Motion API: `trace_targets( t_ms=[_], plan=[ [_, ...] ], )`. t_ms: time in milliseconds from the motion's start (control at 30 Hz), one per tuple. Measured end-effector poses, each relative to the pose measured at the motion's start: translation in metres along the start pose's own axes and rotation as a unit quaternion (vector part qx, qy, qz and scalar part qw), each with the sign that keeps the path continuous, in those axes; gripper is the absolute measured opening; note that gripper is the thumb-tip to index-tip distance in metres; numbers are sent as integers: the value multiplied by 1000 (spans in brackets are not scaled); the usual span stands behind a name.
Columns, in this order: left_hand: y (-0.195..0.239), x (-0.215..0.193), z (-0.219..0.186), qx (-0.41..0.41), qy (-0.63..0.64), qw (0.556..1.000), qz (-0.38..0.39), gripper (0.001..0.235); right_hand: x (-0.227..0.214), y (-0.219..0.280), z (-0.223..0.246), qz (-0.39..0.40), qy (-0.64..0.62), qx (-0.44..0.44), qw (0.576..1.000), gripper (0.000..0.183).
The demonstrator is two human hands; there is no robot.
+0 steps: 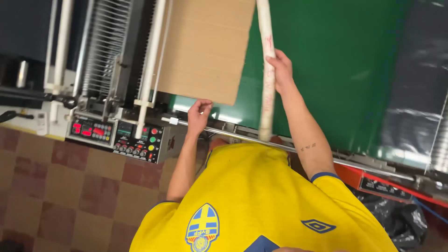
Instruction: The person uses a long white pole to roll a large black plastic sheet onto a conveyor belt. They guide the sheet with one hand while rotating the pole with the other, repeatedly winding the material until the belt is covered.
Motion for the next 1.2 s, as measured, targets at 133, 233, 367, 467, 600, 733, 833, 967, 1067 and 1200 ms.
trace_targets(
  t_ms=[133, 233, 367, 467, 600, 733, 833, 967, 1067, 1200],
  plan=[
    [8, -23, 3, -35, 9, 999, -24, 10, 125, 34, 59, 76, -188, 64, 977, 22],
    [21, -33, 14, -47, 19, 997, -56, 12, 169, 49, 53, 75, -100, 79, 989, 27],
    [20, -39, 11, -35, 31, 992, -114, 12, 205, 67, 51, 133, -135, 86, 978, 33],
    [19, -33, 4, -34, 25, 989, -144, 13, 186, 80, 58, 110, -134, 105, 979, 36],
    [6, 15, -16, -25, 13, 989, -145, 14, 66, 25, 4, -56, -73, 31, 995, 39],
    [11, 103, -33, -11, 1, 998, -62, 8, -174, 29, -16, -160, 42, 245, 955, 53],
    [17, 174, -32, 23, -64, 998, 6, 11, -416, 10, -30, -290, 148, 110, 939, 43],
    [23, 276, -41, 128, -129, 972, 150, 23, -527, 61, 92, -439, 305, -132, 835, 38],
    [23, 351, -43, 216, -242, 914, 245, 43, -482, 86, 160, -432, 295, -163, 836, 36],
    [52, 422, -11, 223, -461, 760, 401, 70, -406, 108, 164, -306, 219, -145, 915, 36]
  ],
)
Point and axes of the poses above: each hand's wrist, its own y-axis away from the middle knuckle, its own x-axis out of the palm, z = x × y, the point moved 7 cm from there along -y, towards the middle knuckle, and after that the axes turned 2 degrees about x, right-handed, at the moved point
